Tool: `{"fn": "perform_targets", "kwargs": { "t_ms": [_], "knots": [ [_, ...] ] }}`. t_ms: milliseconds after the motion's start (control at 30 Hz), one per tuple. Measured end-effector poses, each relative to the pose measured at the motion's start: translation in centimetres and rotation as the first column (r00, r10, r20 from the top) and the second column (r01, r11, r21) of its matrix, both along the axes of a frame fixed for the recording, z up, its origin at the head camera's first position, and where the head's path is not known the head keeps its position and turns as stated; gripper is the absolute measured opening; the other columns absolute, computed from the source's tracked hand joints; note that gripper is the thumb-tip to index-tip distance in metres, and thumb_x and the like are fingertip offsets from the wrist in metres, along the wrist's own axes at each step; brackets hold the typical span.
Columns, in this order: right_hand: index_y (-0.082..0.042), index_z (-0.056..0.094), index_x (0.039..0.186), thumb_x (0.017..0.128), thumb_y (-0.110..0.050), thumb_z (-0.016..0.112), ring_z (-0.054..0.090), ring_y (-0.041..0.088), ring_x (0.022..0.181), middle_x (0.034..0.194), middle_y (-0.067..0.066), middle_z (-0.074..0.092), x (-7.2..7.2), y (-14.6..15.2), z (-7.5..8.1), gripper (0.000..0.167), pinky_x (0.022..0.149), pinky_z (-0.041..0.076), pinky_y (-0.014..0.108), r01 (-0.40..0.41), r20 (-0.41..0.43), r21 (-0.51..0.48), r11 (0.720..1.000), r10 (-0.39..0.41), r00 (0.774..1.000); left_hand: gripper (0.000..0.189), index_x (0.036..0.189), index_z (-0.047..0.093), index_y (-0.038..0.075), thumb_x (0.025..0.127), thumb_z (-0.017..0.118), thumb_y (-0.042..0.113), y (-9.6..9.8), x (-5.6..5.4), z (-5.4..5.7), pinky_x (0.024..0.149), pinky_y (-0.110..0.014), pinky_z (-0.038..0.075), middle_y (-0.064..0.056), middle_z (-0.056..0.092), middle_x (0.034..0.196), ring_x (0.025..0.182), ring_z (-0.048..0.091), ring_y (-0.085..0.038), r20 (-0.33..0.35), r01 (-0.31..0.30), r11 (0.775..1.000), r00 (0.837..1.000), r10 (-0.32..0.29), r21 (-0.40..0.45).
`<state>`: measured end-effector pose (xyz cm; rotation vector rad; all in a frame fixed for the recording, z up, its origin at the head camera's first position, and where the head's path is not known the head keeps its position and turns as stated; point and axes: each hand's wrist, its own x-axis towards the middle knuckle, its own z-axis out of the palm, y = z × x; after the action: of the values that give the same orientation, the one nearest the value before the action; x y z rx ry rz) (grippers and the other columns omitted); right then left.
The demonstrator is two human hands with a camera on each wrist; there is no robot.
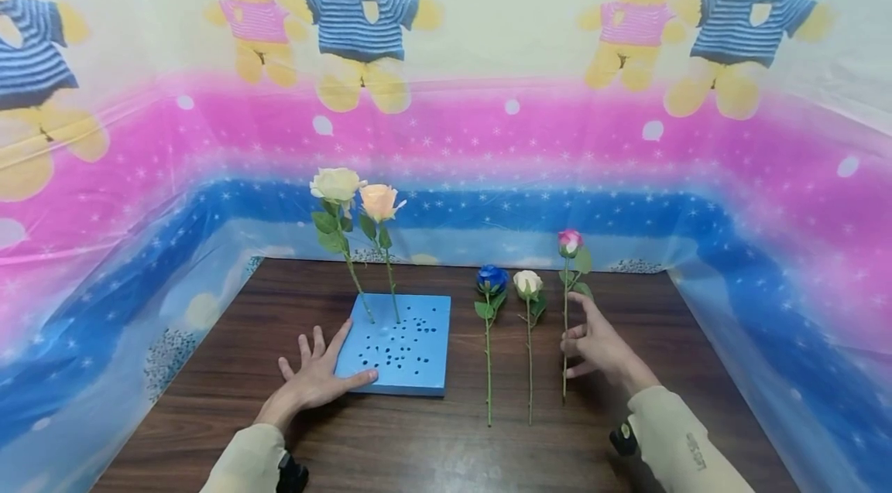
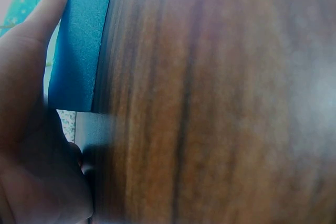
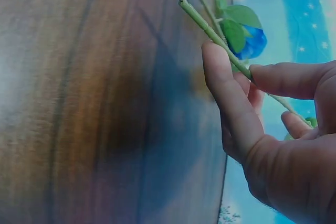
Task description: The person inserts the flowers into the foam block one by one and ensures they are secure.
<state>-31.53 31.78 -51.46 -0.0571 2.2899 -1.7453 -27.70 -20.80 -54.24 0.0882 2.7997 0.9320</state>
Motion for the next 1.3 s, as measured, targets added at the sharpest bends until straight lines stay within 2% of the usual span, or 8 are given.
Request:
{"fn": "perform_targets", "kwargs": {
  "t_ms": [233,467,633,767,867,1033,1300],
  "knots": [
    [-0.029,0.008,0.18,0.106,0.01,0.063,0.069,0.045,0.109,0.127,0.031,0.055,-0.4,-0.1,1.8,0.1,0.075,0.067,0.062,-0.008,-0.058,-0.007,1.0,0.007,0.998,0.123,0.182,0.009,0.032,0.09,0.073,0.083,0.0,0.0,0.0,0.114,-0.09,-0.021,-0.034,-0.017,0.18,0.163,-0.024,-0.061,0.0,0.001,1.0,1.0,-0.001,0.001],
    [-0.03,0.006,0.179,0.106,0.012,0.062,0.068,0.036,0.104,0.124,0.028,0.051,-1.0,-0.4,3.5,0.101,0.074,0.067,0.064,-0.037,-0.147,-0.008,0.999,0.036,0.989,0.123,0.182,0.009,0.032,0.09,0.073,0.083,0.0,0.1,0.1,0.114,-0.09,-0.021,-0.034,-0.017,0.18,0.163,-0.024,-0.061,-0.002,-0.002,1.0,1.0,0.002,0.002],
    [-0.033,0.005,0.178,0.105,0.011,0.065,0.068,0.032,0.1,0.119,0.023,0.048,-1.6,-0.8,4.5,0.104,0.072,0.067,0.063,-0.017,-0.199,-0.006,1.0,0.016,0.98,0.123,0.182,0.009,0.032,0.09,0.073,0.083,0.0,0.1,0.0,0.114,-0.09,-0.021,-0.034,-0.017,0.18,0.163,-0.024,-0.061,-0.004,-0.003,1.0,1.0,0.003,0.002],
    [-0.033,0.006,0.177,0.104,0.013,0.065,0.07,0.03,0.093,0.115,0.021,0.048,-2.0,-1.1,5.1,0.104,0.071,0.067,0.064,-0.013,-0.255,-0.013,1.0,0.009,0.967,0.123,0.182,0.01,0.032,0.09,0.073,0.083,0.0,0.1,0.1,0.114,-0.09,-0.022,-0.034,-0.017,0.18,0.163,-0.024,-0.061,-0.006,-0.002,1.0,1.0,0.002,0.004],
    [-0.034,0.007,0.177,0.105,0.013,0.064,0.07,0.031,0.092,0.114,0.022,0.049,-2.2,-1.4,5.3,0.103,0.073,0.066,0.066,-0.019,-0.299,-0.012,1.0,0.014,0.954,0.123,0.182,0.009,0.032,0.09,0.073,0.083,0.0,0.1,0.0,0.113,-0.09,-0.022,-0.034,-0.017,0.18,0.163,-0.024,-0.061,-0.007,-0.001,1.0,1.0,0.001,0.004],
    [-0.033,0.011,0.176,0.105,0.013,0.064,0.069,0.03,0.094,0.114,0.024,0.049,-2.6,-2.1,5.7,0.1,0.071,0.068,0.062,-0.016,-0.383,0.007,1.0,0.018,0.924,0.123,0.182,0.01,0.032,0.09,0.073,0.083,0.0,0.1,0.0,0.113,-0.09,-0.022,-0.034,-0.017,0.18,0.163,-0.024,-0.061,-0.008,0.0,1.0,1.0,0.0,0.004],
    [-0.03,0.014,0.174,0.103,0.018,0.062,0.068,0.034,0.092,0.112,0.026,0.047,-3.0,-3.4,6.0,0.098,0.069,0.068,0.059,-0.03,-0.43,-0.011,0.999,0.023,0.902,0.123,0.182,0.01,0.032,0.09,0.073,0.083,0.0,0.1,0.0,0.114,-0.09,-0.022,-0.034,-0.017,0.18,0.163,-0.024,-0.061,-0.007,0.001,1.0,1.0,-0.001,0.005]
  ]
}}
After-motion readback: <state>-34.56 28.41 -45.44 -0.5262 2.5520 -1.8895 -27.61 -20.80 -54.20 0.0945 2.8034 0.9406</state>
